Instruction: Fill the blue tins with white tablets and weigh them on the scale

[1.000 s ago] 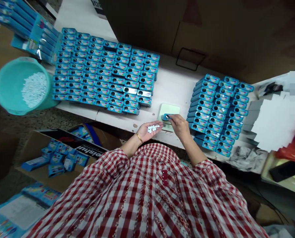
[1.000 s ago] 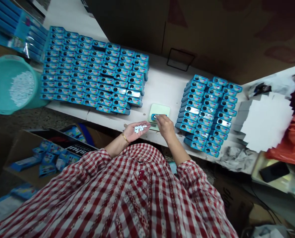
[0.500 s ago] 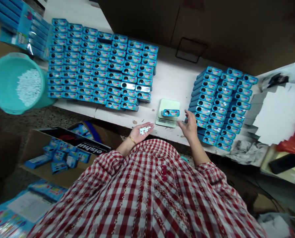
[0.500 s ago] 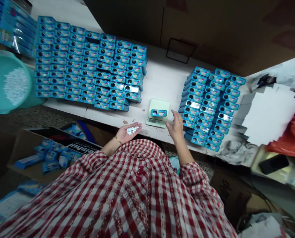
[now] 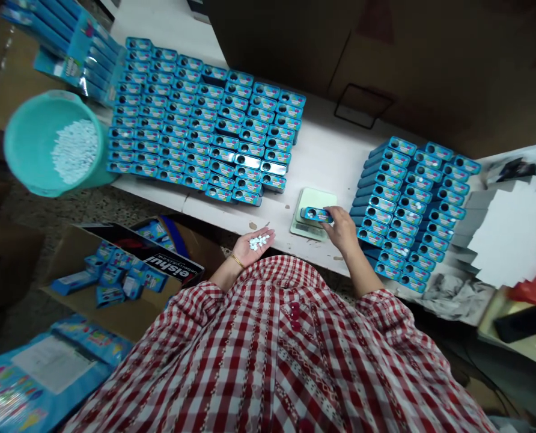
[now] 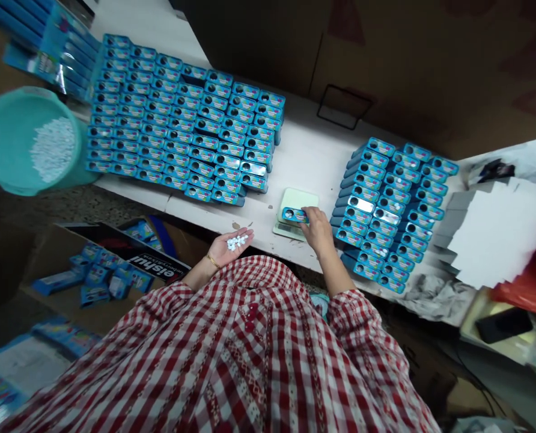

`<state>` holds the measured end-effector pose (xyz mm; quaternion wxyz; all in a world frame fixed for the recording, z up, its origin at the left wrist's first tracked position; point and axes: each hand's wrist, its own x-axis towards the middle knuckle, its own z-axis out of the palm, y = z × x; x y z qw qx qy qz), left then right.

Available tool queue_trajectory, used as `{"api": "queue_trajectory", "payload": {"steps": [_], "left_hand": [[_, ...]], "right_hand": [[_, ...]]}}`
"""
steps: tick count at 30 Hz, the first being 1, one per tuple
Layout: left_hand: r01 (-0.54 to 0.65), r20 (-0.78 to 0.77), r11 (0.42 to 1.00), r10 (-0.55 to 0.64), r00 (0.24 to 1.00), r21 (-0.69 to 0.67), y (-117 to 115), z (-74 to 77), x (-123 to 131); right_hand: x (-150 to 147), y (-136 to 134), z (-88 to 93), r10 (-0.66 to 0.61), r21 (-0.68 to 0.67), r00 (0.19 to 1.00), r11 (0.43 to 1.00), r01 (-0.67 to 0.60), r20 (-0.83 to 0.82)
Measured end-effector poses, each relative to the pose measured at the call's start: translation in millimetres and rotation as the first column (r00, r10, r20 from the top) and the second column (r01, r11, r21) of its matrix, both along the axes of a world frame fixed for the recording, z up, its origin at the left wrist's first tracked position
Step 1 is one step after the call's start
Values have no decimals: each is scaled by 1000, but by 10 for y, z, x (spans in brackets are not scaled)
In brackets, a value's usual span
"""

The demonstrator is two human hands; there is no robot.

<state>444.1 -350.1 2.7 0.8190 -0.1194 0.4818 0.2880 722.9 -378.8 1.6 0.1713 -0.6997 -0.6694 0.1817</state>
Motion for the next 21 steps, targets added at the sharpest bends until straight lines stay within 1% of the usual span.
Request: {"api": "queue_trajectory", "payload": {"steps": [4,6,9,13,15,17,18,19,21], "left_hand": [[-53,-28,999,52,998,-12,6,7,-134],[-65,-26,998,64,998,-17,1,-6,-173],[-62,-19,998,61,998,-19,-2,-28,-195],[-53,-21,999,53,998,-7,18,-4,-210],[-46,-37,999,46,998,-10,30,35,-224],[-37,-56,999,36,998,-16,39,74,-239],[-35,-64,999,34,997,-16,42,87,-242],[-34,-70,999,32,997,-18,47,93,-241],[-23,-77,999,20,997,-31,61,87,-216]], "right_hand": [[-46,7,78,23,23,999,999,-24,27],[-133,78,105,39,38,999,999,-39,12],[-399,330,77,55,58,998,997,-54,-9],[-909,769,-75,18,3,1000,1000,-18,-17],[-1076,875,-154,-6,-13,998,1000,5,-58],[-1071,813,-206,-14,23,993,1000,17,-113],[-993,708,-215,-15,54,991,998,23,-130],[-869,557,-210,-27,90,991,995,39,-131],[-520,152,-160,-100,152,992,982,110,-73]]}}
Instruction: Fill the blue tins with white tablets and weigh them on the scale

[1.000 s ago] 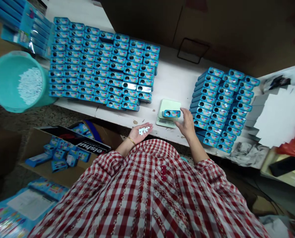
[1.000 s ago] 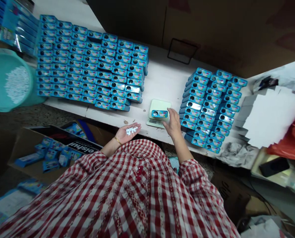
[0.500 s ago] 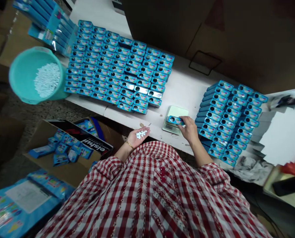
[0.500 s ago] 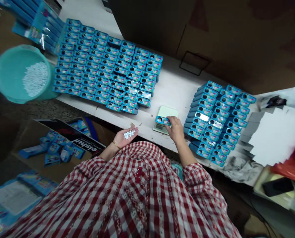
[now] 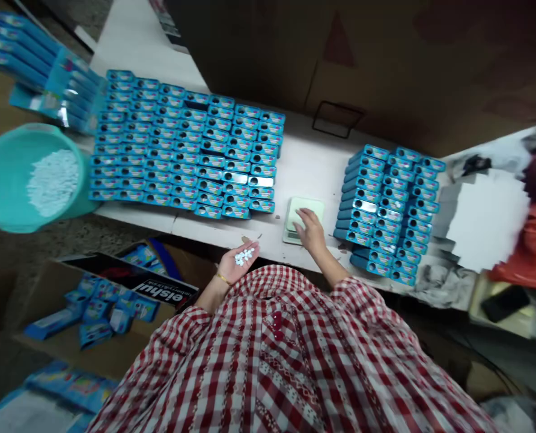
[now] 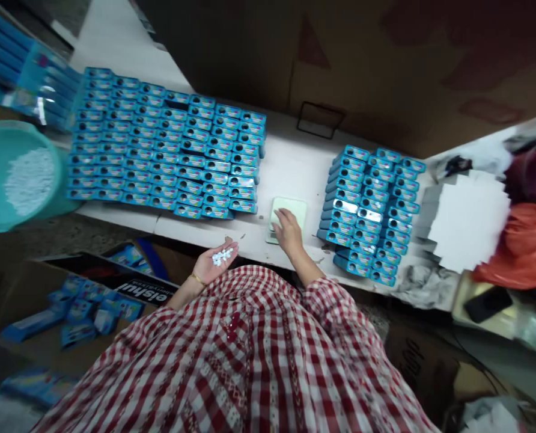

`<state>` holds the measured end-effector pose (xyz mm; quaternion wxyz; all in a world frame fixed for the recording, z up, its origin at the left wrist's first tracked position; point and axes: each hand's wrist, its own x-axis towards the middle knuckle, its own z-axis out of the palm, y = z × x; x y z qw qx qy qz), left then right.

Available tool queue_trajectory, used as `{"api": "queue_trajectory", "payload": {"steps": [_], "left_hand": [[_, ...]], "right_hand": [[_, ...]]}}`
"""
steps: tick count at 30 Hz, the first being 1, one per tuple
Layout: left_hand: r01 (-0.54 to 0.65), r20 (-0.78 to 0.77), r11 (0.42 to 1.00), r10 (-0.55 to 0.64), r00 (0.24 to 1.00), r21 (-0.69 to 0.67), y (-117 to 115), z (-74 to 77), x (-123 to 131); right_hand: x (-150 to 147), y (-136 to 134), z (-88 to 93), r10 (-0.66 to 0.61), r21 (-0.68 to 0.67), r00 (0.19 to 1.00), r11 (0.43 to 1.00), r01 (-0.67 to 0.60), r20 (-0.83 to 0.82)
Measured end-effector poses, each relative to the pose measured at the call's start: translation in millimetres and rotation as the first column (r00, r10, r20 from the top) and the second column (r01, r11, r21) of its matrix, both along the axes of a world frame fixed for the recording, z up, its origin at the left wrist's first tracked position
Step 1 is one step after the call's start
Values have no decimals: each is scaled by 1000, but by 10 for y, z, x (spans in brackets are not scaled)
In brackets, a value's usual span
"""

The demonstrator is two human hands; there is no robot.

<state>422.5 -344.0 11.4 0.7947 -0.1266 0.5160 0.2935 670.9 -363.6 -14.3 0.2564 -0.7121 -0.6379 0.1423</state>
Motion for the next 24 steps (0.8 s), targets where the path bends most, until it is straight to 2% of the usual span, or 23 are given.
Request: {"api": "queue_trajectory", "payload": {"steps": [2,4,6,8,12,16,20,22,24], "left_hand": [[34,0,999,-34,999,-20,18,-21,63],[81,8,996,-81,997,-33,36,-38,160],[123,25,992,-123,992,-30,51,-38,273],[155,41,988,-155,987,-15,57,-25,380],[192,66,981,-194,979,27,30,2,542],[221,76,975,-222,972,29,-35,6,658],[227,97,973,-231,968,44,-74,27,732],[222,98,974,-226,969,53,-84,44,741],[221,111,974,-225,968,55,-99,55,739]], "right_hand": [[395,-447,78,-157,22,978,988,155,141],[746,-815,133,-248,-29,916,962,271,317],[995,-1034,145,-223,-107,870,949,298,440],[1119,-1111,146,-145,-162,862,954,252,486],[1033,-998,284,-56,-125,894,984,124,446],[712,-604,475,119,-124,909,989,-76,399],[462,-180,460,263,-163,882,963,-214,392],[354,-128,428,255,-144,899,966,-216,356],[197,-201,426,237,-116,930,970,-212,280]]}}
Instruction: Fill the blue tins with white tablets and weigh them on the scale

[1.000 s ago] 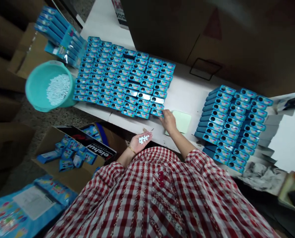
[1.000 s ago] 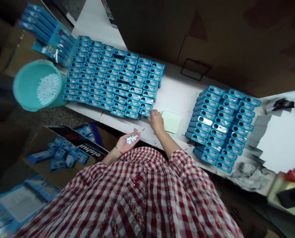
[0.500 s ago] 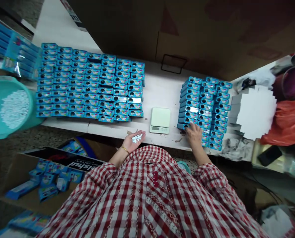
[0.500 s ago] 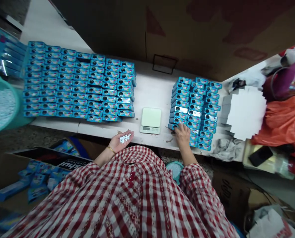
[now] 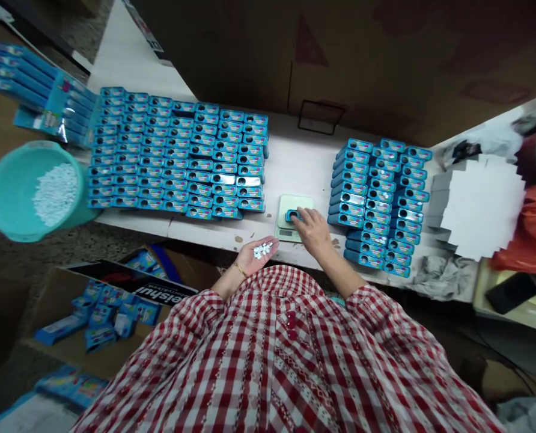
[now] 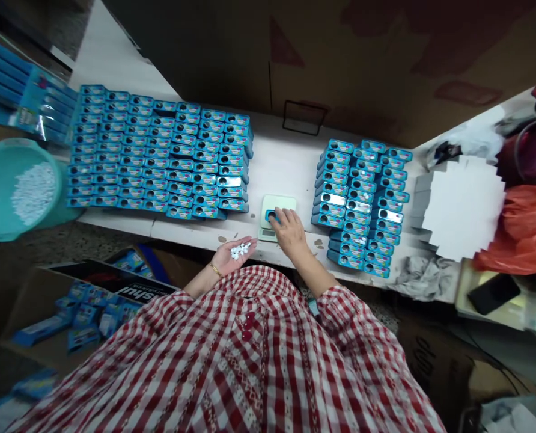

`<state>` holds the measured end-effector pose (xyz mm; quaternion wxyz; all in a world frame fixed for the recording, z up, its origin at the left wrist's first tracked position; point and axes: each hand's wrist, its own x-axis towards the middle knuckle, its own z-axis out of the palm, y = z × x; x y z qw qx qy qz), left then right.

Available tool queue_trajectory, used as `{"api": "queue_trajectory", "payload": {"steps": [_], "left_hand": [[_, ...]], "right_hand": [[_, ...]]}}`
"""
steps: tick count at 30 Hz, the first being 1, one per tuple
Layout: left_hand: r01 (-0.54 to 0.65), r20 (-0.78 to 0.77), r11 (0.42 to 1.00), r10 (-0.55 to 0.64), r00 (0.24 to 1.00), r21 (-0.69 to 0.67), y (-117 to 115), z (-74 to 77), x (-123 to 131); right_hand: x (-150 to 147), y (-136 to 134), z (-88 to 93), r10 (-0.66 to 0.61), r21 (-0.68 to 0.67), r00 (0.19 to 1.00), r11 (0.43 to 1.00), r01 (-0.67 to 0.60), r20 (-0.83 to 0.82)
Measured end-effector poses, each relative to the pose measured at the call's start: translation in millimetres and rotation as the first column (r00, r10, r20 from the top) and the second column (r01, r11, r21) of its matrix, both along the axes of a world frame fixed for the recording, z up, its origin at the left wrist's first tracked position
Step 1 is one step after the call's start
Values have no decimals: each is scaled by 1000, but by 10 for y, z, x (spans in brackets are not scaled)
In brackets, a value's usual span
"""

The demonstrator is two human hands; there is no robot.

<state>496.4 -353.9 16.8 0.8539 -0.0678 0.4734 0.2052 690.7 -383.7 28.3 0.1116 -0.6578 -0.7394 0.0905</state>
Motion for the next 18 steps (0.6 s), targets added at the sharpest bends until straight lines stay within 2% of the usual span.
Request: {"api": "queue_trajectory", "payload": {"steps": [3,5,7,10,14,18], "left_hand": [[16,26,999,-15,1000,-50,-34,-4,-2],[29,37,994,-25,999,-104,-59,-21,-4],[35,46,991,-29,999,-133,-81,-46,-14],[56,51,991,-50,997,-121,-107,-86,-48],[113,34,988,-110,993,-109,-137,-120,-98],[104,27,986,-102,994,-130,-158,-153,-131]], "right_hand": [[-351,-203,57,118,-72,984,989,-128,-131],[-582,-294,99,207,-158,967,960,-230,-148],[-728,-326,117,254,-231,958,932,-279,-131],[-767,-325,94,289,-273,946,908,-319,-144],[-730,-345,37,260,-274,950,914,-300,-174],[-752,-350,22,308,-311,923,875,-370,-229]]}}
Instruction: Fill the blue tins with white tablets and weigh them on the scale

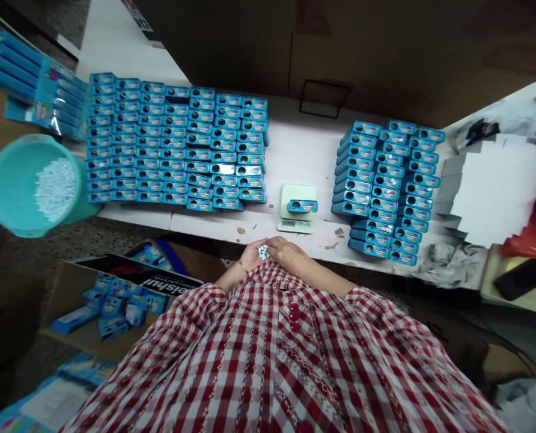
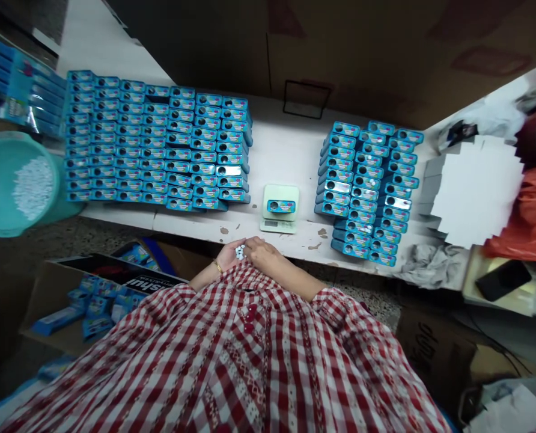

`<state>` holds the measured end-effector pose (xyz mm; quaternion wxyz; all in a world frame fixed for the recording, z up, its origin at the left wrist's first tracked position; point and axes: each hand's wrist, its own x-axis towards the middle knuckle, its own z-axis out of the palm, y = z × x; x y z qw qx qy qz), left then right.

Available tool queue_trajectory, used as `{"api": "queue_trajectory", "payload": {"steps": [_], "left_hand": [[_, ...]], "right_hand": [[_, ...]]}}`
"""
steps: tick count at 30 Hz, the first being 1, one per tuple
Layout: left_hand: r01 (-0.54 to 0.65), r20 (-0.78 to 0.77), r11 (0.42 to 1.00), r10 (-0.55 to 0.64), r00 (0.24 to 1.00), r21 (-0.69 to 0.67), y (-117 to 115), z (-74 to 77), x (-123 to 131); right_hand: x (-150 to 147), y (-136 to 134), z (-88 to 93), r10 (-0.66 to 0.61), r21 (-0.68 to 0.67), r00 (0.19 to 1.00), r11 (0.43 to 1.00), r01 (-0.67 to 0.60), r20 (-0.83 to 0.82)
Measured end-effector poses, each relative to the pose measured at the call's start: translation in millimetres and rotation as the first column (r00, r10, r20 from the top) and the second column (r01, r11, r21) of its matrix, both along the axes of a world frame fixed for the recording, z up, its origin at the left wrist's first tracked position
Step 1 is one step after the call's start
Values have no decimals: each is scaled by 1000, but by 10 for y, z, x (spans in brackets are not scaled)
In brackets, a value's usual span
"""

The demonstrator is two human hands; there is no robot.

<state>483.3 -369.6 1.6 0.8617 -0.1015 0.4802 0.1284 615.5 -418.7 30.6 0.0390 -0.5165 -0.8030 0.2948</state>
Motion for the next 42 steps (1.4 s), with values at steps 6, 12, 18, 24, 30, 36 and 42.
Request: {"api": "queue_trajectory", "payload": {"steps": [6,12,18,24,30,36,42], "left_hand": [[-16,-8,1000,16,1000,11,-7,-54,-42],[-31,96,999,30,995,11,41,19,31],[-73,131,989,56,990,129,229,168,271],[-118,151,978,93,984,169,301,191,282],[-149,141,979,130,981,137,232,200,213],[-128,147,990,118,982,56,133,126,152],[-105,130,994,107,986,-18,54,65,90]], "right_hand": [[22,8,17,-28,2,999,1000,28,29],[84,-25,9,-1,80,1000,997,0,15],[424,120,2,-202,305,964,920,247,-172],[803,516,-57,-411,360,901,827,432,-138],[807,443,-60,-464,344,850,778,525,-248],[248,41,66,-214,237,967,941,242,-137],[26,56,69,-8,51,999,999,6,33]]}}
